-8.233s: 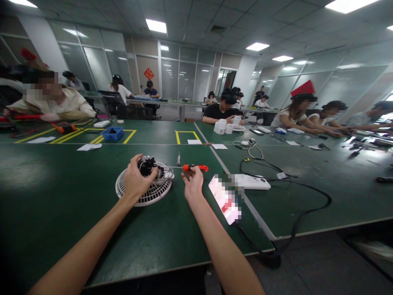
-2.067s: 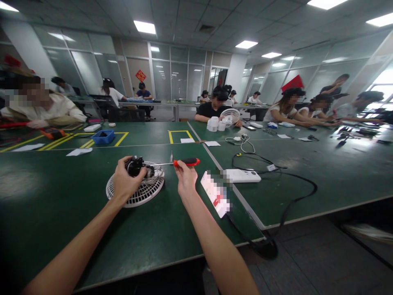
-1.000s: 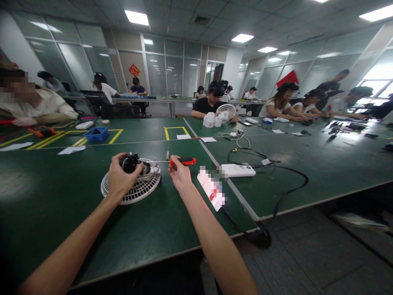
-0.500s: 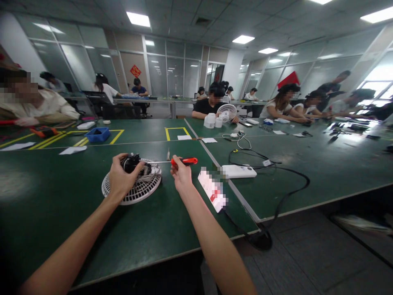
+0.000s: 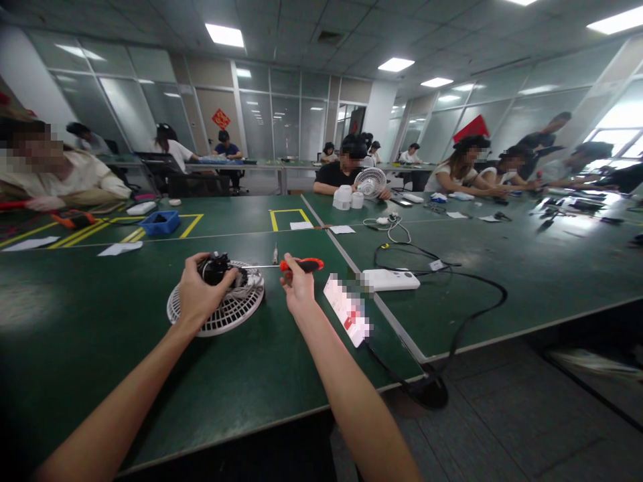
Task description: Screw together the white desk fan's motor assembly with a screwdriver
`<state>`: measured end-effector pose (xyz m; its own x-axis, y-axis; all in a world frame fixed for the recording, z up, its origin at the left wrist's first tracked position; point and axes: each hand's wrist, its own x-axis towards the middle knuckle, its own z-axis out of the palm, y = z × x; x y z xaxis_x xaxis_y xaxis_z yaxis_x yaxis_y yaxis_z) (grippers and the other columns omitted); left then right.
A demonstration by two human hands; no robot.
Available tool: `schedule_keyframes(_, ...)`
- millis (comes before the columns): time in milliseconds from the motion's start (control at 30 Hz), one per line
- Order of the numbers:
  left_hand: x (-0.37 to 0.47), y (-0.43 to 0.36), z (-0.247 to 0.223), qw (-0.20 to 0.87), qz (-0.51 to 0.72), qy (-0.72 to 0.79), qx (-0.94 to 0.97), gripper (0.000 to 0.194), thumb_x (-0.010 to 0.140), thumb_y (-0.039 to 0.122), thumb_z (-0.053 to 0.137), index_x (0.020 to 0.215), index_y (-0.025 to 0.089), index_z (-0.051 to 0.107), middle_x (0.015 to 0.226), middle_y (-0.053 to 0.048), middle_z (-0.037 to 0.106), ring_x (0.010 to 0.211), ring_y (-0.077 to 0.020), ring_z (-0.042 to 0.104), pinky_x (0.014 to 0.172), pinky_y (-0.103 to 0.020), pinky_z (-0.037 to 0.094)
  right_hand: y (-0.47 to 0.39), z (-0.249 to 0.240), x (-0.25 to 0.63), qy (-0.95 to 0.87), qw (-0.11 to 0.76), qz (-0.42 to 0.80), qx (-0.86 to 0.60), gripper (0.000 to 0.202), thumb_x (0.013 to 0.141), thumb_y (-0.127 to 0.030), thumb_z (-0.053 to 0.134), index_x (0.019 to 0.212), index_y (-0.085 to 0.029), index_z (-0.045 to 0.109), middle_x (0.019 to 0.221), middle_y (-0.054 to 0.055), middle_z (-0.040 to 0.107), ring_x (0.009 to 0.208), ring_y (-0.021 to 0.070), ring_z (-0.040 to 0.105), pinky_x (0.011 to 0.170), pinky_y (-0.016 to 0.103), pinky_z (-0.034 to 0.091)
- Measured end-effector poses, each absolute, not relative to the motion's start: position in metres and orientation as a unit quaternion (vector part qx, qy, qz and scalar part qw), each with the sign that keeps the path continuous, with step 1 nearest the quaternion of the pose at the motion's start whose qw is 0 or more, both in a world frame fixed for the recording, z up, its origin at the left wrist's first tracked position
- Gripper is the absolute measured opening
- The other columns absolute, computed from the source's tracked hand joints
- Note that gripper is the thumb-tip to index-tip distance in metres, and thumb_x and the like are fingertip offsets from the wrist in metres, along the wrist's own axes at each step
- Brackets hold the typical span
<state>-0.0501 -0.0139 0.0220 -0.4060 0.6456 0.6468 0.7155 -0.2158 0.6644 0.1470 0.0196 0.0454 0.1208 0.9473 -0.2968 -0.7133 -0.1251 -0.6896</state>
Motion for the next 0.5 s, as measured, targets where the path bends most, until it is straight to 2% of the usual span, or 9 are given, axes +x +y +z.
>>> schedule_keyframes(100,-0.0507,-0.0135,0.0208,0.029,-0.553,-0.629,-0.545,0.066,0.074,0.055,0.078,0.125,0.02,0.057,0.119,-0.013,0.067,0.111,-0.0323,0.066,0.102,-0.053,0.052,0.0198,0.0459,0.1472,-0.138,0.637,0.661,-0.371,0.025,0.071,-0.012,0.087,0.074,-0.021,0.063,0.059,-0.004,0.068,0.052,0.0094,0.061,0.052,0.019,0.05)
schedule_keyframes(267,-0.0528,-0.0121,0.0187,0.031,-0.547,-0.634,-0.546,0.068,0.073,0.056,0.079,0.127,0.021,0.056,0.119,-0.012,0.066,0.112,-0.0323,0.065,0.103,-0.053,0.052,0.0239,0.0442,0.148,-0.122,0.647,0.67,-0.343,0.03,0.069,0.003,0.08,0.07,-0.02,0.06,0.064,-0.003,0.071,0.062,0.0103,0.068,0.065,0.02,0.057)
schedule_keyframes(333,-0.053,-0.0121,0.0187,0.035,-0.547,-0.634,-0.546,0.067,0.073,0.055,0.079,0.126,0.022,0.056,0.117,-0.011,0.066,0.111,-0.0322,0.065,0.103,-0.053,0.052,0.025,0.0429,0.1478,-0.115,0.654,0.673,-0.326,0.03,0.07,0.001,0.08,0.073,-0.021,0.06,0.065,-0.003,0.071,0.064,0.0106,0.069,0.068,0.02,0.059)
schedule_keyframes(400,-0.0528,-0.0123,0.019,0.036,-0.55,-0.631,-0.545,0.066,0.073,0.056,0.079,0.125,0.022,0.057,0.116,-0.011,0.066,0.111,-0.0323,0.065,0.103,-0.054,0.052,0.0252,0.042,0.1475,-0.115,0.657,0.673,-0.321,0.028,0.073,-0.008,0.084,0.078,-0.022,0.06,0.067,-0.004,0.071,0.065,0.0111,0.069,0.068,0.021,0.059)
schedule_keyframes(500,-0.0525,-0.0122,0.0195,0.031,-0.556,-0.629,-0.542,0.064,0.074,0.058,0.077,0.124,0.023,0.057,0.116,-0.011,0.066,0.111,-0.0325,0.065,0.103,-0.054,0.052,0.024,0.0422,0.1477,-0.118,0.651,0.663,-0.35,0.024,0.078,-0.021,0.085,0.083,-0.023,0.062,0.065,-0.004,0.069,0.06,0.0118,0.066,0.062,0.022,0.058)
